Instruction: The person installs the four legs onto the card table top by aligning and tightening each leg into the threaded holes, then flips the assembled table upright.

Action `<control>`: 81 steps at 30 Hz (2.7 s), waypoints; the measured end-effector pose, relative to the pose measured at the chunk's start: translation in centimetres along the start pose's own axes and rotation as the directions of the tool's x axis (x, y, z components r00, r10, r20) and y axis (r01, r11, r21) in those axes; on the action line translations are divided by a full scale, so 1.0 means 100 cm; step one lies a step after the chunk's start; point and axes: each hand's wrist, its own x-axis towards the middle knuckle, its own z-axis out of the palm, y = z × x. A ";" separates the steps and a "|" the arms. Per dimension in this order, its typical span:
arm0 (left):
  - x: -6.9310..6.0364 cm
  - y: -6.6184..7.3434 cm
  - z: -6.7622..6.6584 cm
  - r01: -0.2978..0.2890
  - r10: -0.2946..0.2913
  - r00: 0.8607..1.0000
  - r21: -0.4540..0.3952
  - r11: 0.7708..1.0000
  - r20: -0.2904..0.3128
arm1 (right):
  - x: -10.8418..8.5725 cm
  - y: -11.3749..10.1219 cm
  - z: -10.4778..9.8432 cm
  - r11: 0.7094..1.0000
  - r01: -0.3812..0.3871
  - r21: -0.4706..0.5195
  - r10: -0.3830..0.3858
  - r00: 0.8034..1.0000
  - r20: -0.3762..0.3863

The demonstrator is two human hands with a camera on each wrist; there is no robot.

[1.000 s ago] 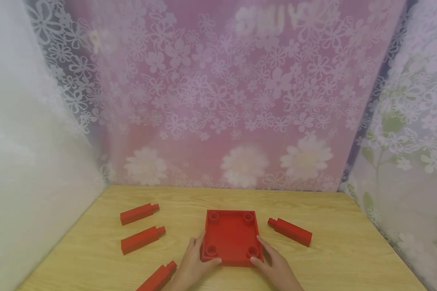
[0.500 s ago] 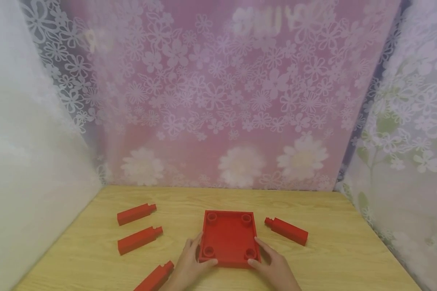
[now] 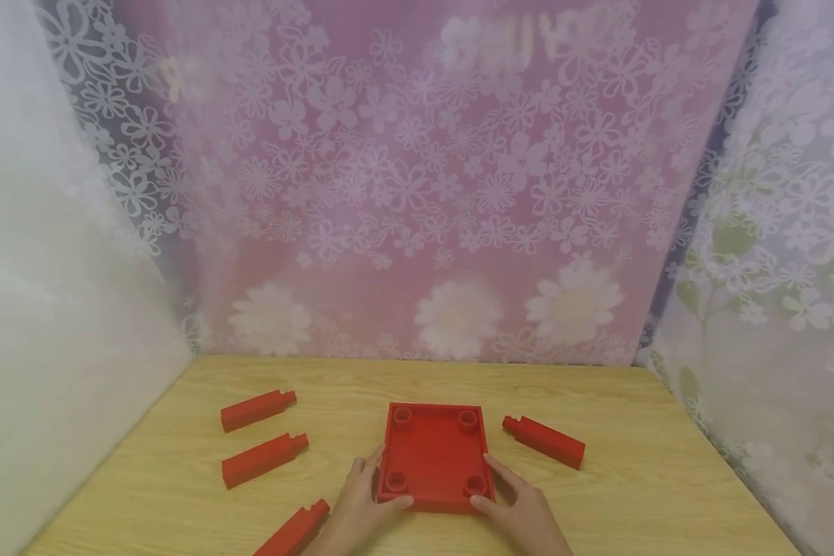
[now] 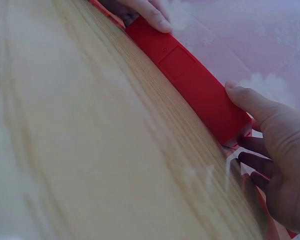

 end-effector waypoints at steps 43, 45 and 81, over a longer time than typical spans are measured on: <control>-0.078 -0.082 -0.127 -0.095 0.191 0.961 -0.410 0.907 0.199 | -0.003 0.001 -0.002 0.999 0.026 0.024 -0.025 1.000 -0.011; -0.078 -0.085 -0.128 -0.097 0.194 0.959 -0.403 0.910 0.208 | -0.003 0.001 -0.001 0.999 0.029 0.032 -0.028 1.000 -0.009; -0.070 -0.074 -0.137 0.055 -0.049 0.994 -0.060 0.997 0.100 | -0.003 0.002 -0.002 0.999 0.023 0.028 -0.023 1.000 -0.012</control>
